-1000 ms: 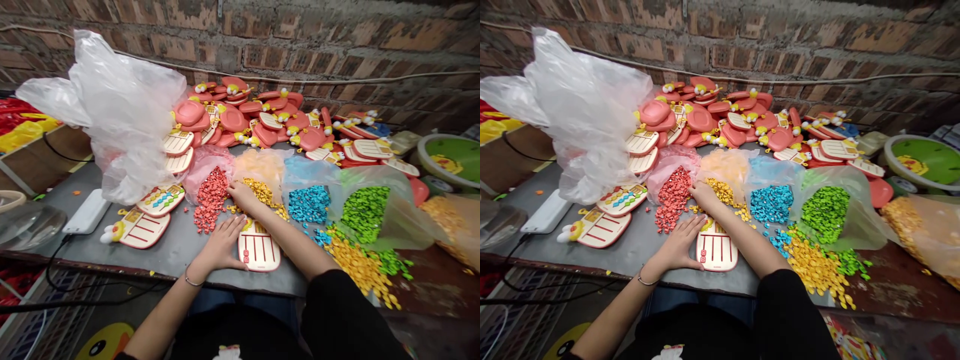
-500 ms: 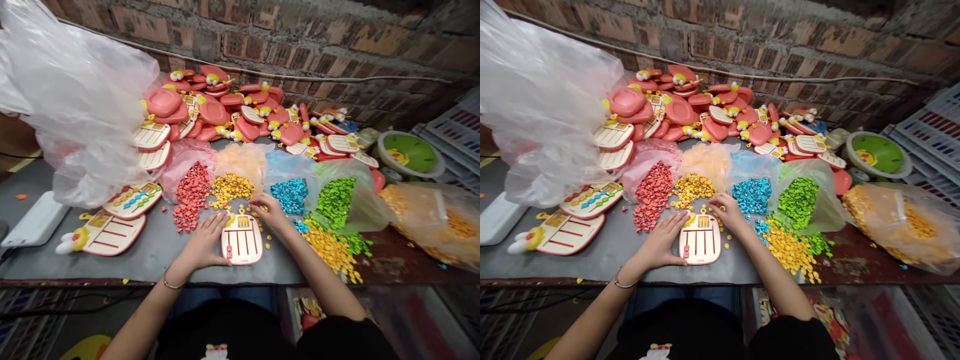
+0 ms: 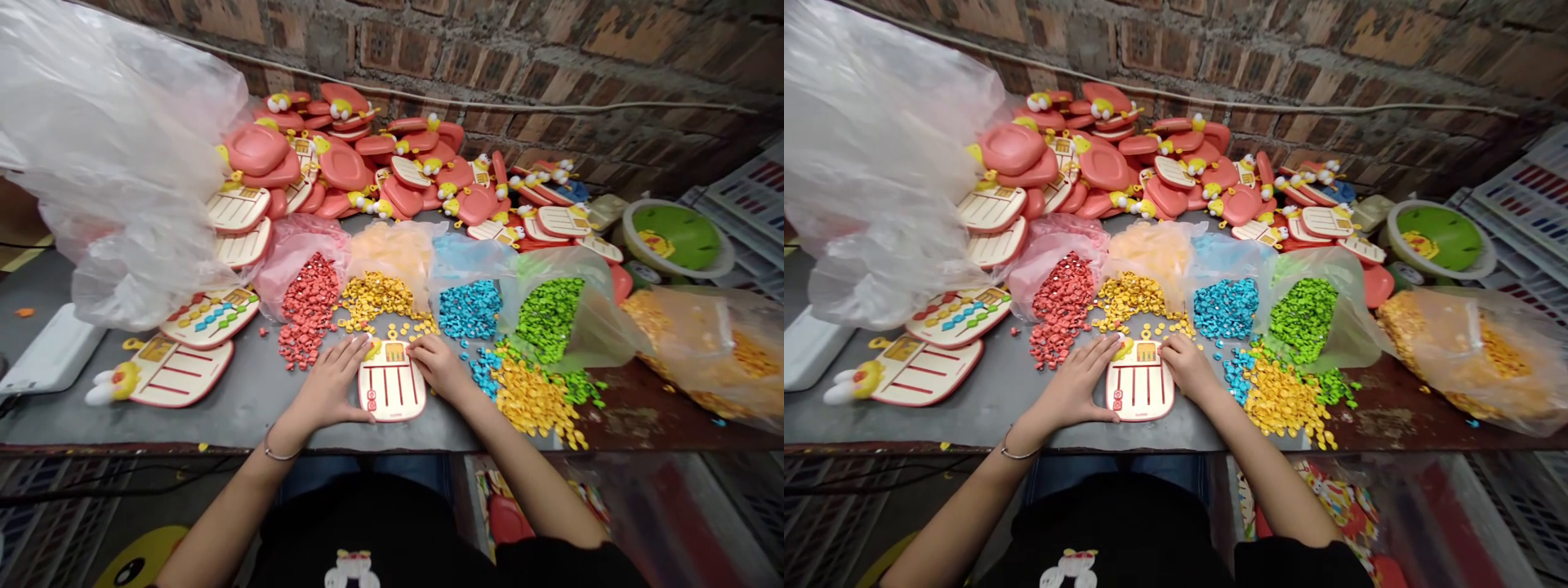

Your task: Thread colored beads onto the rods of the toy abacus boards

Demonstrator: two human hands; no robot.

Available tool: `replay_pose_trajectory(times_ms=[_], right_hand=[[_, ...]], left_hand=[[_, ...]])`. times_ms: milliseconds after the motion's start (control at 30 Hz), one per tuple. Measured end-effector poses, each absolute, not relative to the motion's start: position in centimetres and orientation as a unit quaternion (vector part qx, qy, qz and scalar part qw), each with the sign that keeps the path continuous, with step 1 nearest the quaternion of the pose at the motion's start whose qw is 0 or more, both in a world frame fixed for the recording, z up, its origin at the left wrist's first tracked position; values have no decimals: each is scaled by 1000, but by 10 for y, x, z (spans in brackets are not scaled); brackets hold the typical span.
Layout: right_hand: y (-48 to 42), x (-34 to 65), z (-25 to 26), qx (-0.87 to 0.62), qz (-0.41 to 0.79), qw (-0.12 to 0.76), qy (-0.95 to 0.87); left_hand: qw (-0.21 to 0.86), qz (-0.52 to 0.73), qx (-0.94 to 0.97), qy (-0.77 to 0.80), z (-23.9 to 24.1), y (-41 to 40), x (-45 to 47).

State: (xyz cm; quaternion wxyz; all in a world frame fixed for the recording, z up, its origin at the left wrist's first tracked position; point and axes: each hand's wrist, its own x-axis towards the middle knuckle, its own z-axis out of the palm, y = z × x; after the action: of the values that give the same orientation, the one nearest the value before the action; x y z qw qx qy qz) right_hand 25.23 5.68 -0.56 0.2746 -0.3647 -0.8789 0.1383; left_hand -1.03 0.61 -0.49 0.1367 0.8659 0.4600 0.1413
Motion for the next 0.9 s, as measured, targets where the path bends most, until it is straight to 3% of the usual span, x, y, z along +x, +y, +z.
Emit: replay_pose_trajectory(times_ms=[200,467,633,800,900], right_hand=[[49,261,4,-360,266,246,-860],[50,202,-5,-388,393,282,-785],[60,202,11,-286,502,214,-787],[106,191,17,-347,330,290,-828],[126,165,9,-337,231,216,-887]], left_hand=[[140,138,867,457,-4,6,-10],[153,143,868,451,-11,5,-10],[161,143,864,456,-9,6,-9],[157,142,865,454,-8,6,-10],[159,135,865,457,-8,6,-10]])
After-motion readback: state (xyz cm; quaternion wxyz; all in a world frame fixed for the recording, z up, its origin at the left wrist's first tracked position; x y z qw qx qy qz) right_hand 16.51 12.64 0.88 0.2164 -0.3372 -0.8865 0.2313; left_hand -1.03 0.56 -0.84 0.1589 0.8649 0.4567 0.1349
